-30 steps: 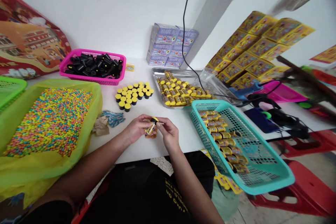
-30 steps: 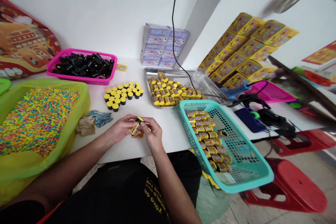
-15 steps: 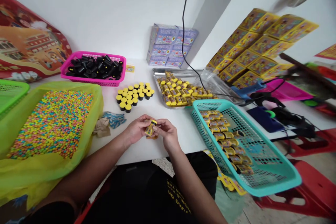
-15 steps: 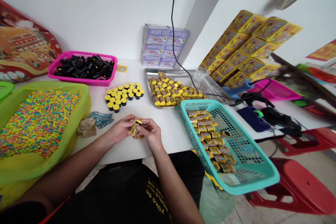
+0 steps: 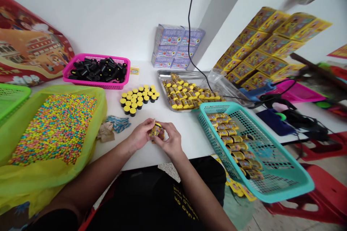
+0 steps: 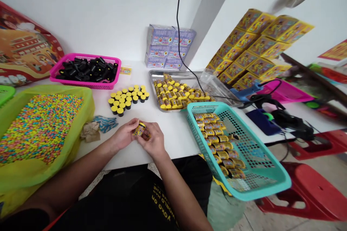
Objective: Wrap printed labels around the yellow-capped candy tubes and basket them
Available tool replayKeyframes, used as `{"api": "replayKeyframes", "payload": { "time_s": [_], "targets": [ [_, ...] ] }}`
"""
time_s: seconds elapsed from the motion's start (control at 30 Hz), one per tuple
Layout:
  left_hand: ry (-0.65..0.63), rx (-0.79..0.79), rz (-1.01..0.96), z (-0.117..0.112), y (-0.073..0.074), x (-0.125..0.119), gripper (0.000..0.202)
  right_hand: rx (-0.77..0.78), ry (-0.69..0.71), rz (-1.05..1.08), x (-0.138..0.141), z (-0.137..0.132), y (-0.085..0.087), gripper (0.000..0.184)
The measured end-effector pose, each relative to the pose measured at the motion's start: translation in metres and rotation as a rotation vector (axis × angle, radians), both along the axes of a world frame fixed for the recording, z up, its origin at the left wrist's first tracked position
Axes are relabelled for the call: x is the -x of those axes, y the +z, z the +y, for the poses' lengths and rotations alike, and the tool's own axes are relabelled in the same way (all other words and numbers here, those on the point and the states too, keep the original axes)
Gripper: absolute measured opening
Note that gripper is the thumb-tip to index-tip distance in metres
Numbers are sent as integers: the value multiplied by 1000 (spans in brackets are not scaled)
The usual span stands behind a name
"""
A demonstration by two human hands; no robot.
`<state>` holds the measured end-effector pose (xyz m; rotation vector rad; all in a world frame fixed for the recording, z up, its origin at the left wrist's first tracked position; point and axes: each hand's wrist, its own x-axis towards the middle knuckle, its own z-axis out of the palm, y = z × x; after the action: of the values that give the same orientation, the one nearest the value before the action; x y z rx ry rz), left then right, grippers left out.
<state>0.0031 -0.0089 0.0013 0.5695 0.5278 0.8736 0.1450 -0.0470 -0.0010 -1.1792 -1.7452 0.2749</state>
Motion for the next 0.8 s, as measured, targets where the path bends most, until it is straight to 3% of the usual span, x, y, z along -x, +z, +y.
{"api": "replayKeyframes", "payload": {
  "time_s": [0.23,0.37,0.5,0.63,0.8],
  "targets": [
    [-11,-1,21,-2,2,2,37,-117,42,-13,0,-5,4,39],
    [-45,-53,40,-3,2,2,33,-119,-21,-57,-2,-6,4,38],
    [19,-113,106,-2,2,4,35,-11,-28,1,-6,-5,2,37],
    [20,-150,160,-1,1,6,31,157,42,253,-7,-5,0,26],
    [31,-155,124,-4,0,4,30,92,39,209,-5,-8,4,11]
  ]
}}
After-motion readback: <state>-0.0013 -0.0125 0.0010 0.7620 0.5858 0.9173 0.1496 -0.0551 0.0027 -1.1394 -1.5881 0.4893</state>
